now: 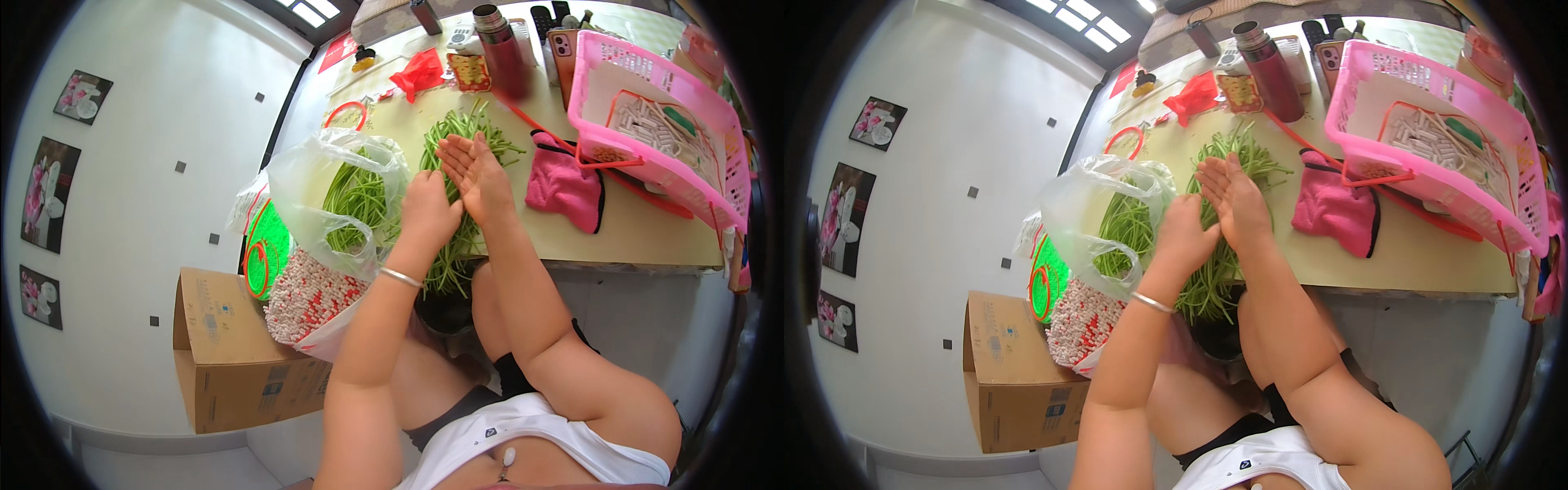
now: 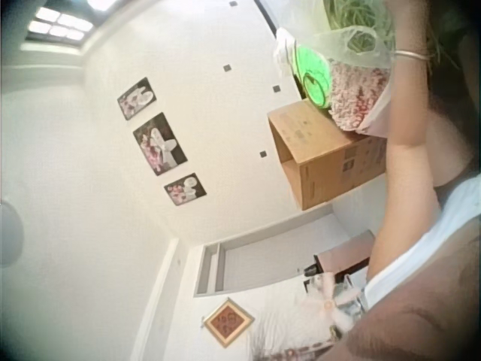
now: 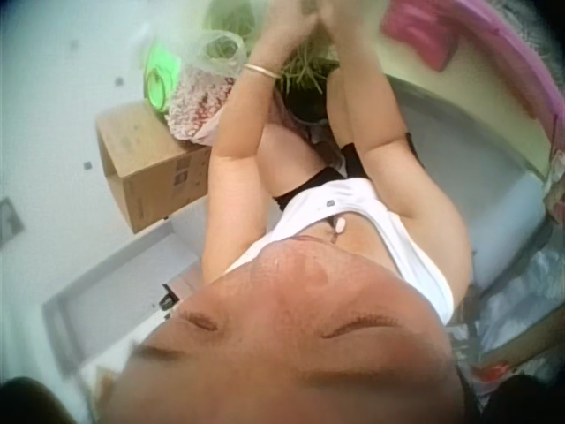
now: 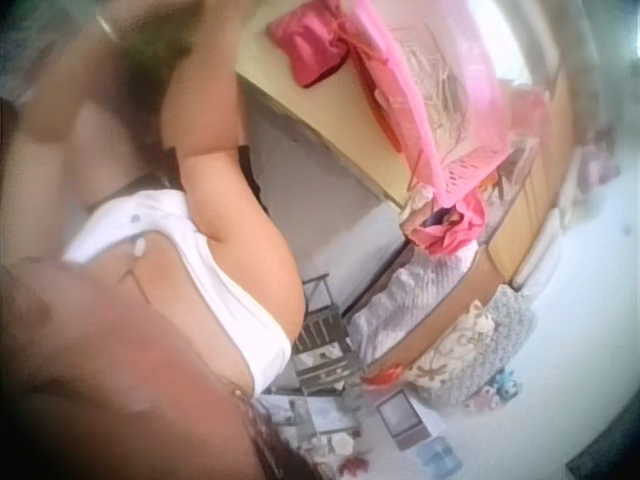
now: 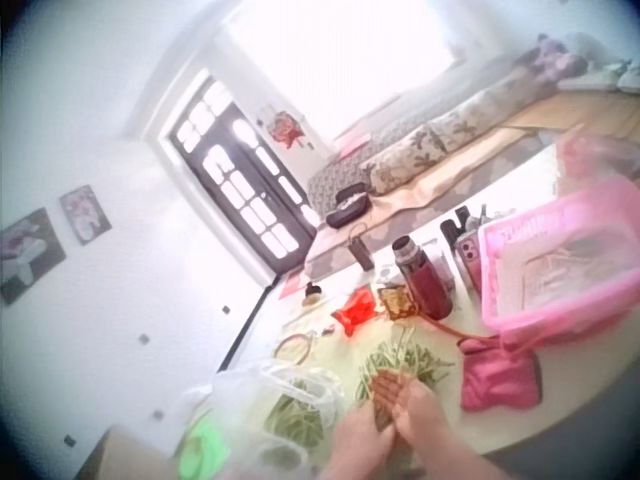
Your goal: The person sorts through green beans by hand, removing stems and placing the cleaned vegetables into a plastic bag.
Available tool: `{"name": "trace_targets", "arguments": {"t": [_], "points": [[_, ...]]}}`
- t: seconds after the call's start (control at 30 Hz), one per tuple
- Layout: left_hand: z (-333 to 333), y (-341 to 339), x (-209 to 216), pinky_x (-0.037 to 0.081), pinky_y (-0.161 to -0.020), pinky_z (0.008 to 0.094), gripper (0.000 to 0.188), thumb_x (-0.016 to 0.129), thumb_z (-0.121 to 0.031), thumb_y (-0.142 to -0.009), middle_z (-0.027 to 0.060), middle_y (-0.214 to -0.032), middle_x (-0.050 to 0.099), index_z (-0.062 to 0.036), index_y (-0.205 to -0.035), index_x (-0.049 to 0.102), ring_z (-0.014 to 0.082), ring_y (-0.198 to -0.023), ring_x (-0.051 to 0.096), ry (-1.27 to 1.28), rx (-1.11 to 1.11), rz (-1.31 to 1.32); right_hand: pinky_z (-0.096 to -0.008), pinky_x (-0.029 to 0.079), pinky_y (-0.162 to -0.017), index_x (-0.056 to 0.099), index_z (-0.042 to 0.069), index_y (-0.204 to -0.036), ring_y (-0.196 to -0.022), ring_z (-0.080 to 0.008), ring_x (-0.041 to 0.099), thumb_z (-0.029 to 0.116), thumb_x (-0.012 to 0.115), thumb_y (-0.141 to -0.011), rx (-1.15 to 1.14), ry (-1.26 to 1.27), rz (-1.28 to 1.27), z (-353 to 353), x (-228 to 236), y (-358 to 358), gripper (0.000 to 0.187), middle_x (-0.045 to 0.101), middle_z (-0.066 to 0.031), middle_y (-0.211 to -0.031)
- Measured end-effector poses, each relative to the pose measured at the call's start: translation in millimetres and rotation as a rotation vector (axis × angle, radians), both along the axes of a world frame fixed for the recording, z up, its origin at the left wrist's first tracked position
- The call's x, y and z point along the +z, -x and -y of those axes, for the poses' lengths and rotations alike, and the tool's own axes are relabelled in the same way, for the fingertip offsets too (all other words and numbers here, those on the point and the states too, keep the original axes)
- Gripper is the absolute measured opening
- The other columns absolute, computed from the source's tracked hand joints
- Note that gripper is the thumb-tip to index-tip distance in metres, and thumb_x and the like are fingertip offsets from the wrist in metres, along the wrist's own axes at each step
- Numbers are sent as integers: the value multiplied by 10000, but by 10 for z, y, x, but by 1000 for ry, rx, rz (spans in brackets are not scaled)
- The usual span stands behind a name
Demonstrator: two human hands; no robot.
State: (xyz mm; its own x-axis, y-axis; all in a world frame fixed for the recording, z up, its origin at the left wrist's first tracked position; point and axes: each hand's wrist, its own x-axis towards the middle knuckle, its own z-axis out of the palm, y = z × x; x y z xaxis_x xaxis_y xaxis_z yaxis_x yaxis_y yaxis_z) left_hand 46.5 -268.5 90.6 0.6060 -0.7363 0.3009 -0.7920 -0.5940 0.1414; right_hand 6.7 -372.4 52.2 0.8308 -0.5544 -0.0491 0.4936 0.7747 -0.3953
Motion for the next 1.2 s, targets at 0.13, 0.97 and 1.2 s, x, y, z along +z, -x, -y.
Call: {"name": "trace_targets", "arguments": {"t": [0.13,0.97,1.2], "points": [[-391,-387,401,497,-790,418,126,572,-66,-766,193,-820,658,3,-790,675,358,-822,636,220,78,40,-390,397,-1024,535,-39,-1207,-1134,-272,571,365,447,-997,-24,127,70,-93,92,21,463,622,-158,-1167],[-1209,-2444,-225,469,-904,414,340,482,-48,-794,286,-1071,633,55,-1090,615,407,-1036,600,28,394,-269,-387,187,-1139,195,-13,-1490,-1424,-259,219,483,560,-910,297,418,43,-771,25,-385,846,203,-165,-1551],[-1272,-2755,-301,479,-897,412,287,548,-92,-792,279,-1049,642,46,-1028,637,398,-1024,608,-236,469,-121,-357,226,-1132,245,-39,-1466,-1409,-249,257,425,599,-915,313,419,52,-798,17,-416,803,273,-169,-1524]]}}
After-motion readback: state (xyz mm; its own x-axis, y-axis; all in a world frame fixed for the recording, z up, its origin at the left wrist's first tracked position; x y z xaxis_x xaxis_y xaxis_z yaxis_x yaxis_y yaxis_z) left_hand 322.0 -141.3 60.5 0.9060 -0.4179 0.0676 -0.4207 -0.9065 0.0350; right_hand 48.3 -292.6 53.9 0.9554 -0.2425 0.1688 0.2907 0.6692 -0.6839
